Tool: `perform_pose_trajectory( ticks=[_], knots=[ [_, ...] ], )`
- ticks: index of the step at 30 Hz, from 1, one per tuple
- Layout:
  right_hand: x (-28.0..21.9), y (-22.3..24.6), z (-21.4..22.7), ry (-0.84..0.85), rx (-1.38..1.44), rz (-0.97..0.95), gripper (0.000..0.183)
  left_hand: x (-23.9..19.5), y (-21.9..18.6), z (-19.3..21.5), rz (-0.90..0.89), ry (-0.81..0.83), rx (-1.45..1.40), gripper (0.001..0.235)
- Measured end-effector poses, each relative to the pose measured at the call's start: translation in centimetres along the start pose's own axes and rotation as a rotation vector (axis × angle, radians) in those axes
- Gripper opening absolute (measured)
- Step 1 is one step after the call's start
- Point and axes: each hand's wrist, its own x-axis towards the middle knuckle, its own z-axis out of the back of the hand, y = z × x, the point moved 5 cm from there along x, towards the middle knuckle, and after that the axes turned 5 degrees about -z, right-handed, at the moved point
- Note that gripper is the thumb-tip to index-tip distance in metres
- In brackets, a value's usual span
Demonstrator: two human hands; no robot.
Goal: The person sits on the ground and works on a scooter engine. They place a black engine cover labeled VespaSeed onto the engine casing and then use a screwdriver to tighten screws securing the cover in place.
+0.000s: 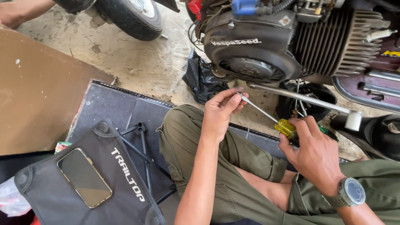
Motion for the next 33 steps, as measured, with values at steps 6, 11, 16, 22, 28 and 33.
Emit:
perform_pose_trajectory(
  ticks=[6, 11, 16, 22, 28, 33],
  knots=[
    [3.9, 5.7, 1.1, 0.261, 0.243, 0.014, 0.060, 1.1, -4.4, 1.1, -0.086, 0.009, 0.157, 0.028],
    [7.4, 10.0, -0.3, 0.486, 0.553, 0.059, 0.069, 2.9, -8.8, 2.7, -0.194, -0.049, 0.308, 0.026],
    [9.5, 13.4, -1.2, 0.502, 0.733, 0.031, 0.076, 4.8, -10.7, 4.1, -0.223, -0.109, 0.269, 0.022],
    [10.0, 13.7, -7.3, 0.473, 0.894, -0.128, 0.061, 8.1, -9.9, 5.8, -0.093, -0.187, 0.114, 0.024],
    [9.9, 15.2, -10.6, 0.479, 1.216, -0.389, 0.049, 10.7, -9.3, 5.7, -0.077, -0.219, 0.223, 0.028],
    [10.6, 17.2, -10.3, 0.452, 1.345, -0.566, 0.046, 11.7, -9.1, 5.8, -0.035, -0.263, 0.316, 0.026]
  ],
)
